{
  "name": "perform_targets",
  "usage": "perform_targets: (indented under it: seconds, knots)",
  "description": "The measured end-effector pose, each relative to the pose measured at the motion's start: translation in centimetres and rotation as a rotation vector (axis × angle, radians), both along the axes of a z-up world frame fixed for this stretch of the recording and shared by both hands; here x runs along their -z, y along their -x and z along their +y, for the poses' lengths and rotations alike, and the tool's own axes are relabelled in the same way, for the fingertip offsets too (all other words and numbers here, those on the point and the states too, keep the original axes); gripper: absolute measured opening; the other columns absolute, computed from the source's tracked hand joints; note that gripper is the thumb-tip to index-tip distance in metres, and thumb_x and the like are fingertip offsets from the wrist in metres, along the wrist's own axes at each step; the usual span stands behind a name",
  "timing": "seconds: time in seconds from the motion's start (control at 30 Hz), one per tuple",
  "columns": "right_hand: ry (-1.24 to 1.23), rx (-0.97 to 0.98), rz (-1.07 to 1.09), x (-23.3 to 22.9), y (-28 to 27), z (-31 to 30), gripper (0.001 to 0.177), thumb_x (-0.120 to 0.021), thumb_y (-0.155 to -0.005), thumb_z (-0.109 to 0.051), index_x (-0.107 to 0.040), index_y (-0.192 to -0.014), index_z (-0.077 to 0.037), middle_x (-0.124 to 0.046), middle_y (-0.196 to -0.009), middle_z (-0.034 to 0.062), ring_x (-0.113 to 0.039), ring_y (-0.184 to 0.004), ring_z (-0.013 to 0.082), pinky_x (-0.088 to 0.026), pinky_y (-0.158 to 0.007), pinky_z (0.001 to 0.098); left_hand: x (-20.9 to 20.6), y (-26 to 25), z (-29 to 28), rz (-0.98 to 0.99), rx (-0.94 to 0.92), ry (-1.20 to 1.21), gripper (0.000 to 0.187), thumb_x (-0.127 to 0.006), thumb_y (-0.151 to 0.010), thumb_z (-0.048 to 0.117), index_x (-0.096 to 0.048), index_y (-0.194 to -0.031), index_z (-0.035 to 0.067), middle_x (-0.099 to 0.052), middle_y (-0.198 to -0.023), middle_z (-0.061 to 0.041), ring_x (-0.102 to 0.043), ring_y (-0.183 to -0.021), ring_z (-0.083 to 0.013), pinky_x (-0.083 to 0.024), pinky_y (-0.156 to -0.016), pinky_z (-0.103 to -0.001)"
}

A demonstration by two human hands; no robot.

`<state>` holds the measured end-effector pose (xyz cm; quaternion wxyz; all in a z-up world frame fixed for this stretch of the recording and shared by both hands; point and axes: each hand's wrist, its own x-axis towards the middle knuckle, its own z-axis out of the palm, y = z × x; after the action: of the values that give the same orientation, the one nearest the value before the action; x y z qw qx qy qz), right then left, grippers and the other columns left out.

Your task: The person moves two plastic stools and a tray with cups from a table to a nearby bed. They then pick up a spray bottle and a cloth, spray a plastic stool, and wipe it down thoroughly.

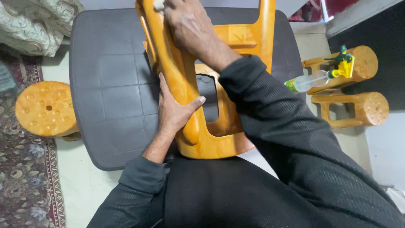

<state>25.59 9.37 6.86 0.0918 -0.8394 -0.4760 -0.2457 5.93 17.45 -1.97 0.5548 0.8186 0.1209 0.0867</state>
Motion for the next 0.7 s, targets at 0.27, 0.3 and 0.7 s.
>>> perform_targets:
  seconds: [0.27,0.3,0.7]
  knots:
    - [0.172,0.032,-0.091,2.8,6.1,-1.5,0.018,-0.067,-0.081,-0.012,-0.071,-0.093,0.0,-0.059,-0.101,0.015,-0.057,-0.094,0.0309,-0.049,-0.078,0.0405,0.9,-0.1,-0.1,-0.018,-0.012,-0.021,0.142,-0.1,-0.061,0.045,-0.007,-0.159,0.0,-0.037,-0.155,-0.033,-0.045,-0.14,-0.0447,-0.042,-0.112,-0.047]
    - [0.149,0.035,-0.131,3.0,4.4,-0.4,0.017,-0.068,-0.082,-0.012,-0.071,-0.094,0.0,-0.059,-0.099,0.0153,-0.057,-0.093,0.0313,-0.048,-0.076,0.0405,1.0,0.0,-0.1,-0.049,-0.007,-0.043,0.142,-0.101,-0.062,0.043,-0.007,-0.159,-0.001,-0.036,-0.155,-0.034,-0.045,-0.14,-0.0452,-0.041,-0.112,-0.048]
    - [0.114,0.083,-0.067,2.6,4.9,0.9,0.02,-0.071,-0.066,-0.009,-0.067,-0.079,0.004,-0.058,-0.093,0.0213,-0.058,-0.087,0.0352,-0.051,-0.071,0.0418,-0.8,0.1,0.0,0.013,-0.003,0.006,0.138,-0.1,-0.062,0.041,-0.009,-0.158,0.003,-0.042,-0.151,-0.029,-0.047,-0.137,-0.0428,-0.043,-0.11,-0.047]
